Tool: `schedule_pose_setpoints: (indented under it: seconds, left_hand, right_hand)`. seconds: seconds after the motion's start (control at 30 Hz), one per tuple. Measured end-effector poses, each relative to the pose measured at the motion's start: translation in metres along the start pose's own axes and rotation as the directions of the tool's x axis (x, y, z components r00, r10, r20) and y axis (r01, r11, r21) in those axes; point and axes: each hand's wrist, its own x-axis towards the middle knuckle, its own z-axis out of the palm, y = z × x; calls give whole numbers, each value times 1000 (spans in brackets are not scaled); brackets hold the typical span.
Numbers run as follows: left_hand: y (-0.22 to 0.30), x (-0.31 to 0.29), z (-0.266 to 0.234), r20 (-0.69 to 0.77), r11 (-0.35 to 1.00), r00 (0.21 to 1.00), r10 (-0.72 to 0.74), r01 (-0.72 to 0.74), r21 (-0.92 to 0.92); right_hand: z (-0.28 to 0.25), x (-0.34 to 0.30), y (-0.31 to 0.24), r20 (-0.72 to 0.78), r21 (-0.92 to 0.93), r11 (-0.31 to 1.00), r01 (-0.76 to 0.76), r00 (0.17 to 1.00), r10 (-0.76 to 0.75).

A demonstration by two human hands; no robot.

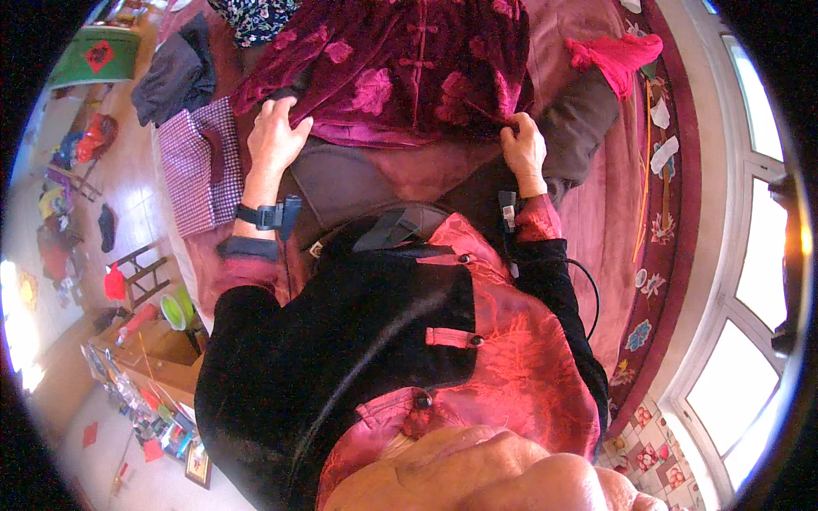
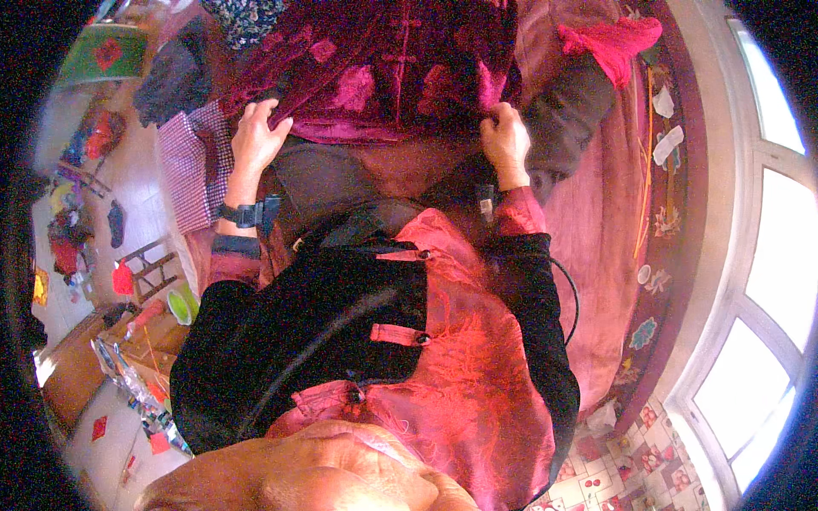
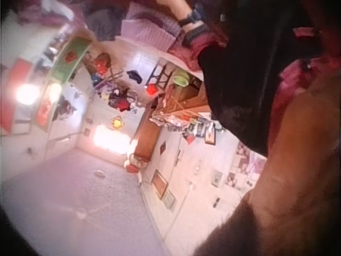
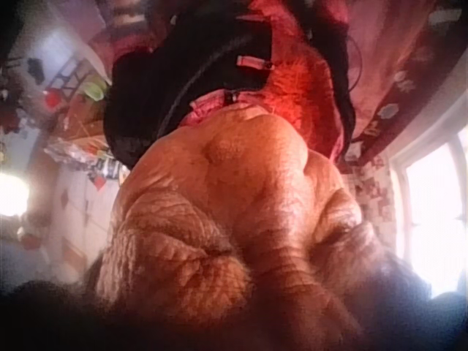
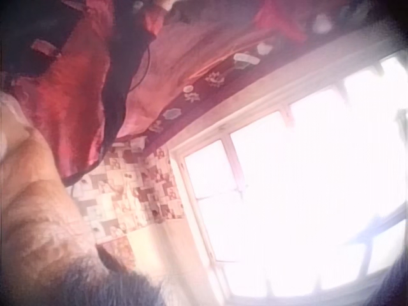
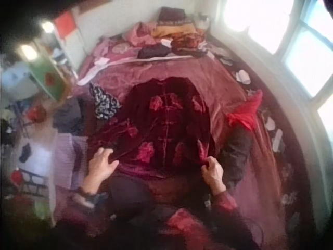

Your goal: The person lies on a bed and folds a maroon velvet garment with floral embroidery. They smooth the fabric, fold the sides and sleeves, then fold the garment in half and place it on the bed.

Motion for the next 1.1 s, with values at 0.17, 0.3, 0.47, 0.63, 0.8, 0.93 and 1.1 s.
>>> schedule_pose_setpoints:
  seconds: [0.17,0.3,0.47,0.63,0.8,0.93,1.1]
  left_hand:
    - [41,25,29,-43,925,978,203,-206,-319]
    - [91,23,82,177,919,923,341,-287,-271]
    - [127,19,132,290,976,939,186,-143,-163]
    - [132,26,161,277,990,952,130,-110,-88]
    - [140,36,174,263,993,958,115,-116,-14]
    - [141,42,166,371,993,922,112,-115,-13]
    - [132,34,145,481,978,856,187,-117,-171]
  right_hand:
    - [0,0,1,-38,37,999,-19,999,21]
    - [1,1,2,-65,73,997,-19,998,23]
    - [4,3,2,-34,96,991,-95,995,98]
    - [7,8,1,-7,115,982,-149,988,151]
    - [9,11,3,37,133,958,-255,967,253]
    - [12,11,6,-1,211,948,-238,970,244]
    - [15,11,7,-106,229,963,-144,979,172]
